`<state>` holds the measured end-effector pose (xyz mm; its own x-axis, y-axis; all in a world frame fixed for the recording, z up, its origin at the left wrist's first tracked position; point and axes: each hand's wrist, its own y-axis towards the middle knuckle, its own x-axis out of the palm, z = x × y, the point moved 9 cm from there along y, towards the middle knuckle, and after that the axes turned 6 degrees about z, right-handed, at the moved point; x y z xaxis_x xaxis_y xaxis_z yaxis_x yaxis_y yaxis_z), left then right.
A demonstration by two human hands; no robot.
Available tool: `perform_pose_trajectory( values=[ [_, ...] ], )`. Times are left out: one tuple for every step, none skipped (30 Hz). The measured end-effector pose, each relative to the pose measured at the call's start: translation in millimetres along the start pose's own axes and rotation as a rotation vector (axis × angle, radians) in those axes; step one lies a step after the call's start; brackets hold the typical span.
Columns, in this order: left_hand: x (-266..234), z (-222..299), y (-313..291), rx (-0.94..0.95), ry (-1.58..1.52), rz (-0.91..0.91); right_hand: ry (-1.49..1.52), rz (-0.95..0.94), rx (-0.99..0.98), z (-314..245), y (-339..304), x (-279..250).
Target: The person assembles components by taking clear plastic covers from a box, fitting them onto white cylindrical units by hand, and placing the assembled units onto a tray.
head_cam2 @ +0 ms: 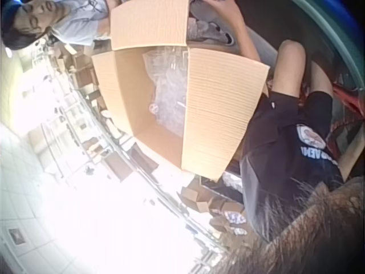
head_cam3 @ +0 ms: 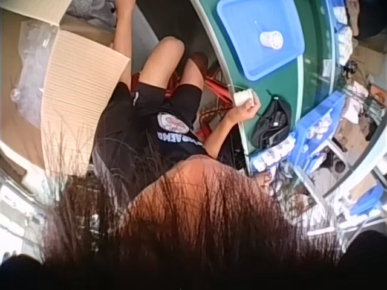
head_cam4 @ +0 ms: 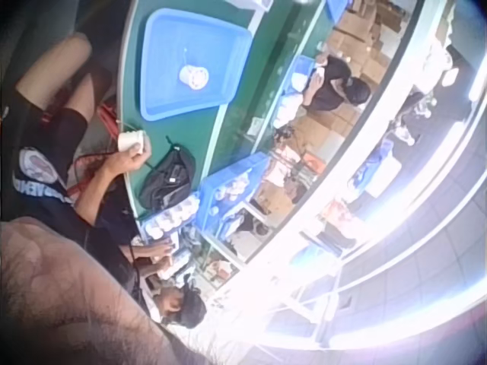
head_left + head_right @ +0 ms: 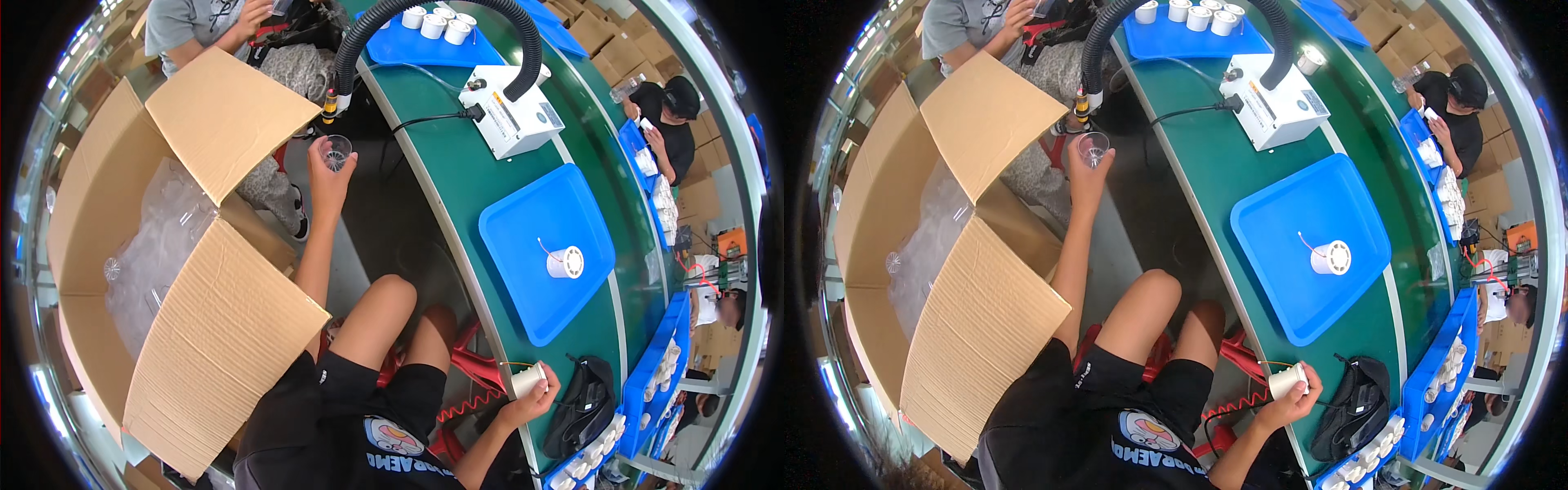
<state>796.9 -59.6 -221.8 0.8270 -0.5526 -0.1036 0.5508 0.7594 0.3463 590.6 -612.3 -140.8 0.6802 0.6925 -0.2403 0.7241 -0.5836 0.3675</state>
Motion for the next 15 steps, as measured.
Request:
perform_pose_trajectory(
  values=[
    [1, -1, 2, 0.004, -0.032, 0.002, 0.001, 0.0, 0.0, 0, 0, 0],
    [1, -4, 6, 0.007, -0.033, 0.002, -0.002, -0.002, -0.009, -2, 0, 1],
    [4, -8, 8, -0.022, -0.152, -0.021, -0.005, -0.004, -0.018, -3, 0, 1],
    [6, -12, 10, -0.05, -0.272, -0.045, -0.003, -0.002, -0.018, -4, 0, 1],
    [7, -12, 12, -0.049, -0.276, -0.046, -0.012, -0.004, -0.021, -4, 0, 2],
    [8, -12, 13, -0.069, -0.317, -0.056, -0.021, -0.006, -0.025, -4, 0, 2],
    [10, -12, 14, -0.089, -0.358, -0.065, -0.02, -0.004, -0.027, -5, 0, 3],
    [10, -11, 15, -0.088, -0.359, -0.064, -0.025, -0.005, -0.02, -5, -1, 3],
    [9, -9, 17, -0.07, -0.339, -0.062, -0.031, -0.006, -0.013, -5, -1, 3],
    [8, -7, 18, -0.051, -0.319, -0.058, -0.03, -0.008, -0.014, -5, -1, 3],
    [7, -4, 19, -0.052, -0.32, -0.056, -0.025, -0.005, -0.018, -4, -1, 2],
    [7, -2, 19, -0.072, -0.347, -0.064, -0.02, -0.002, -0.022, -4, 0, 2],
    [6, -1, 19, -0.092, -0.375, -0.072, -0.02, -0.005, -0.024, -4, 0, 2],
    [5, 2, 19, -0.092, -0.375, -0.069, -0.023, 0.0, -0.027, -6, 0, 3],
    [5, 6, 18, -0.1, -0.364, -0.08, -0.027, 0.004, -0.03, -7, 0, 3]
  ],
)
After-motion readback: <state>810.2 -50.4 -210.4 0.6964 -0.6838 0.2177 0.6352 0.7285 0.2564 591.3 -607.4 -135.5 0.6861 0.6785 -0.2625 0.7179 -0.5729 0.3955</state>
